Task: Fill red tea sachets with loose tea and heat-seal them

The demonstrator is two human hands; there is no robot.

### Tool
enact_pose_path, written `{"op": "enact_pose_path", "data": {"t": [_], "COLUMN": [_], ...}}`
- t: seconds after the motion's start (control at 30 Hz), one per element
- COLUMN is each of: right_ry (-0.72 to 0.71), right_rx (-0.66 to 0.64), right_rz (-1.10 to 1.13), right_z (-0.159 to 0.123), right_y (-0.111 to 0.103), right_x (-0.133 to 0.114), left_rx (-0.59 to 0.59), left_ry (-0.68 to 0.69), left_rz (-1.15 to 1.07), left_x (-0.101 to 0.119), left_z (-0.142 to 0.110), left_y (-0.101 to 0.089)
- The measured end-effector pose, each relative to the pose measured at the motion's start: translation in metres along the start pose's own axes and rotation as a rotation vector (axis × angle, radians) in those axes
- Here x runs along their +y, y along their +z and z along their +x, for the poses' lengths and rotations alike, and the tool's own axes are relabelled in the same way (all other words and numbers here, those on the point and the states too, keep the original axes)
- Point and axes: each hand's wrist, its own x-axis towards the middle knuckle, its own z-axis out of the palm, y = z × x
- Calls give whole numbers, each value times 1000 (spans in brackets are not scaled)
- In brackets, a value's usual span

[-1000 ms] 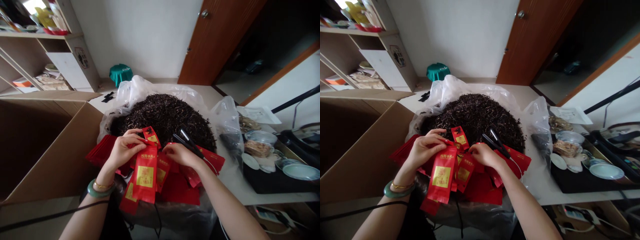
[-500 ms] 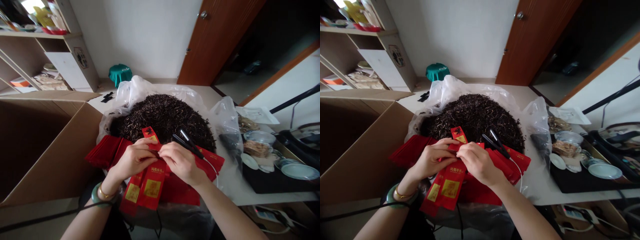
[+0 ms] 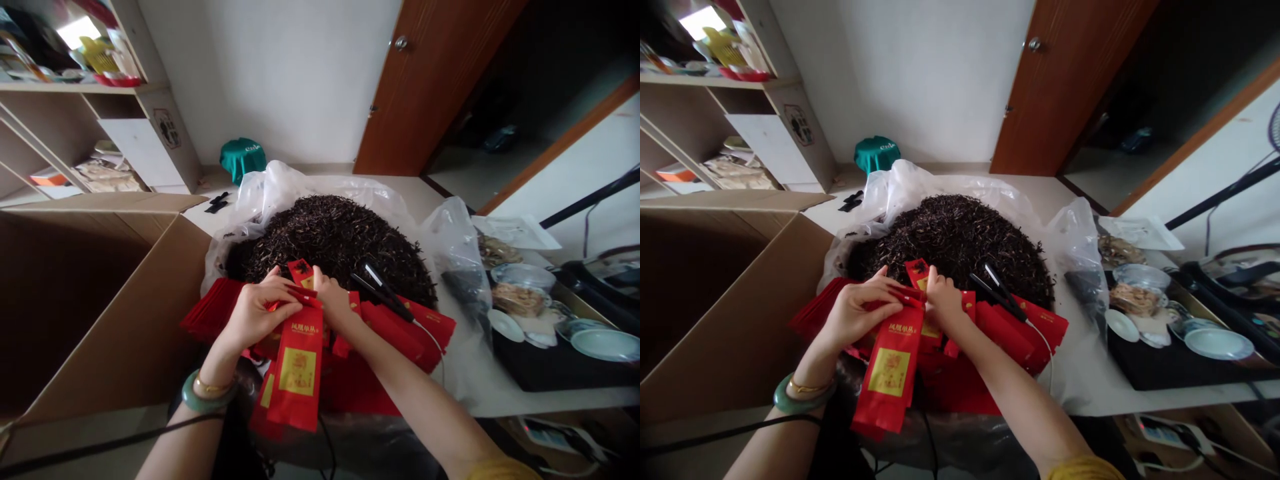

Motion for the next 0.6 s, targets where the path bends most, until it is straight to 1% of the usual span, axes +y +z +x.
{"op": "enact_pose_path", "data": {"t": [0.03, 0.1, 0.17, 0.2, 0.27, 0.33, 0.37, 0.43, 0.5, 0.53, 0.6], "right_ry": [26, 95, 100, 91, 56, 3, -40, -148, -241, -251, -208], "right_rx": [-28, -121, -194, -209, -197, -170, -165, -182, -207, -212, -185], "right_rz": [109, 418, 566, 635, 786, 924, 958, 951, 929, 930, 954], "right_z": [3, 8, 10, 9, 4, -6, -11, -21, -30, -34, -38], "right_y": [-5, -15, -24, -27, -31, -35, -36, -38, -37, -35, -31], "right_x": [4, 17, 34, 41, 50, 53, 52, 49, 46, 46, 47], "left_rx": [11, 52, 98, 110, 106, 89, 85, 76, 38, 19, -8], "left_ry": [-14, -35, -59, -77, -120, -159, -174, -183, -169, -161, -180], "left_rz": [-23, -84, -159, -196, -263, -309, -327, -361, -403, -437, -505], "left_x": [0, -1, -2, -2, -4, -5, -5, -4, -1, 0, 3], "left_z": [0, -2, -3, -3, -4, -3, -2, -1, -1, -1, -2], "left_y": [-2, -5, -7, -7, -7, -4, -3, 2, 8, 11, 15]}}
